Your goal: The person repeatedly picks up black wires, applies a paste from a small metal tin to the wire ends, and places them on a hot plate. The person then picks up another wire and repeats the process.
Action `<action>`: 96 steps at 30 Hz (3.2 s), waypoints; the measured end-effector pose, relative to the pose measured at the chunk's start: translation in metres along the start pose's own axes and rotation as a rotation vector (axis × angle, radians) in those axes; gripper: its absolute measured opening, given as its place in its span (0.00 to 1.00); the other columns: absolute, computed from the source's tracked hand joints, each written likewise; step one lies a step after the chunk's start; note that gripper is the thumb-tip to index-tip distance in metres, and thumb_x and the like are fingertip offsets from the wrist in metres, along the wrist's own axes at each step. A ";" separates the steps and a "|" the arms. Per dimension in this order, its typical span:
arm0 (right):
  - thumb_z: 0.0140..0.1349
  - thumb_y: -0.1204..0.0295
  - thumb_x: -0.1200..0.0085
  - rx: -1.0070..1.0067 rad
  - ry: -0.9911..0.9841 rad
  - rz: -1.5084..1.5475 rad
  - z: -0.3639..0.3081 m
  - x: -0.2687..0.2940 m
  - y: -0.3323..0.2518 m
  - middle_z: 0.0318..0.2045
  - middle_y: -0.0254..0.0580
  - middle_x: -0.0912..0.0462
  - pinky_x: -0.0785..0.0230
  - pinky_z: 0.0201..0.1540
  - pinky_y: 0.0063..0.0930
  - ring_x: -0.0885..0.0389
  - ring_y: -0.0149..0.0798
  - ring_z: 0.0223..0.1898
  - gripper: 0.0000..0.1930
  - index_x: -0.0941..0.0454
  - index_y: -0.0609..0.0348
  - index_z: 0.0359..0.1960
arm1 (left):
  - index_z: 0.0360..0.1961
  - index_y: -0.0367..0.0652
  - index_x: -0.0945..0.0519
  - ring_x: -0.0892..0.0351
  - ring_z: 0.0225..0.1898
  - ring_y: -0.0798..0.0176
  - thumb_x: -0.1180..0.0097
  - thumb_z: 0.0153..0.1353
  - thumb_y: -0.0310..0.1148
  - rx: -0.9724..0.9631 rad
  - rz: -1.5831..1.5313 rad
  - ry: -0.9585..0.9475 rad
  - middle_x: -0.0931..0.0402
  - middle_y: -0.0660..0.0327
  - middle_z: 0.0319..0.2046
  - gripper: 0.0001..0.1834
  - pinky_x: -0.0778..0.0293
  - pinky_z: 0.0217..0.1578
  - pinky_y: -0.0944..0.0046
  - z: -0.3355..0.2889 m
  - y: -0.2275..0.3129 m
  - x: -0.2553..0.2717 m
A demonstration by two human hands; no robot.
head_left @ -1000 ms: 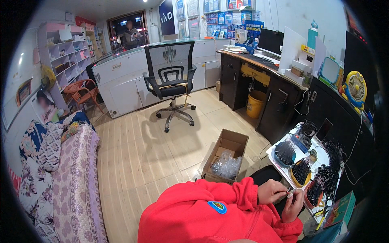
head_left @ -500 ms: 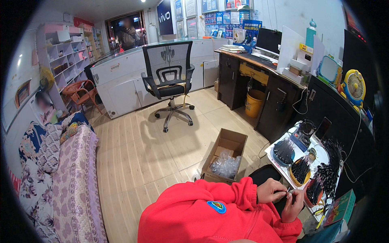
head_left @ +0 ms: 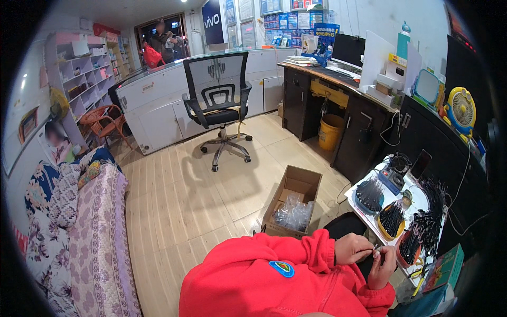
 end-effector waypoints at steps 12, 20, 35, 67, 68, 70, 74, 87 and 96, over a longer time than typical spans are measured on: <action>0.64 0.78 0.55 -0.121 -0.015 0.092 -0.001 -0.002 0.006 0.24 0.40 0.33 0.41 0.29 0.22 0.35 0.31 0.25 0.05 0.34 0.65 0.30 | 0.38 0.32 0.25 0.25 0.22 0.51 0.43 0.48 0.24 -0.203 0.263 -0.018 0.29 0.55 0.22 0.14 0.30 0.22 0.57 -0.002 0.018 0.000; 0.67 0.74 0.53 -0.332 -0.003 0.425 -0.011 -0.011 0.031 0.26 0.32 0.29 0.39 0.31 0.19 0.34 0.24 0.28 0.06 0.32 0.64 0.32 | 0.40 0.26 0.25 0.26 0.21 0.57 0.46 0.48 0.27 -0.419 0.479 0.044 0.30 0.57 0.22 0.18 0.31 0.19 0.61 -0.007 0.033 -0.002; 0.68 0.72 0.51 -0.496 -0.016 0.561 -0.022 -0.025 0.054 0.27 0.27 0.32 0.45 0.32 0.15 0.38 0.20 0.29 0.06 0.31 0.61 0.33 | 0.40 0.30 0.25 0.24 0.25 0.54 0.46 0.49 0.26 -0.276 0.403 0.011 0.28 0.55 0.25 0.16 0.28 0.24 0.59 -0.010 0.009 -0.007; 0.50 0.84 0.42 -0.093 -0.091 0.200 0.032 0.010 0.014 0.30 0.45 0.23 0.30 0.33 0.28 0.22 0.43 0.32 0.09 0.26 0.63 0.34 | 0.38 0.32 0.22 0.27 0.24 0.73 0.44 0.61 0.23 0.713 -1.182 -0.063 0.23 0.59 0.25 0.06 0.36 0.23 0.76 0.007 -0.054 -0.020; 0.50 0.83 0.42 -0.056 -0.057 0.192 0.029 0.014 0.010 0.30 0.45 0.23 0.30 0.33 0.28 0.22 0.43 0.31 0.09 0.26 0.63 0.34 | 0.38 0.32 0.22 0.27 0.24 0.73 0.43 0.60 0.23 0.698 -1.172 -0.037 0.23 0.59 0.25 0.06 0.37 0.23 0.76 0.007 -0.052 -0.020; 0.50 0.83 0.42 -0.062 -0.043 0.146 0.022 0.017 0.009 0.30 0.45 0.23 0.30 0.34 0.28 0.22 0.43 0.31 0.09 0.25 0.63 0.34 | 0.37 0.32 0.22 0.27 0.24 0.73 0.43 0.60 0.23 0.645 -1.159 0.008 0.23 0.59 0.25 0.06 0.39 0.22 0.77 0.007 -0.047 -0.018; 0.52 0.83 0.44 -0.111 0.120 0.076 0.014 0.039 0.021 0.32 0.45 0.21 0.28 0.35 0.28 0.21 0.43 0.32 0.08 0.25 0.64 0.35 | 0.37 0.31 0.22 0.29 0.23 0.72 0.42 0.59 0.24 0.651 -1.186 0.135 0.24 0.60 0.24 0.07 0.39 0.22 0.76 0.004 -0.052 0.000; 0.46 0.81 0.36 0.074 -0.018 0.235 0.040 0.017 -0.006 0.33 0.40 0.21 0.29 0.35 0.29 0.21 0.41 0.34 0.12 0.22 0.59 0.34 | 0.39 0.33 0.21 0.28 0.23 0.71 0.42 0.59 0.24 0.739 -1.372 -0.001 0.23 0.59 0.25 0.08 0.35 0.23 0.75 0.000 -0.049 -0.022; 0.51 0.77 0.38 0.136 -0.032 0.124 0.031 0.008 -0.010 0.28 0.46 0.22 0.29 0.35 0.34 0.22 0.47 0.31 0.07 0.25 0.60 0.30 | 0.40 0.35 0.22 0.33 0.19 0.74 0.42 0.58 0.26 0.874 -1.429 -0.062 0.26 0.63 0.23 0.09 0.41 0.18 0.74 -0.017 -0.047 -0.036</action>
Point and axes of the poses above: each hand's wrist, its own z-axis towards the middle knuckle, its own x-axis out of the back of the hand, y = z × x, the point moved 9 cm from there along z, towards the middle knuckle
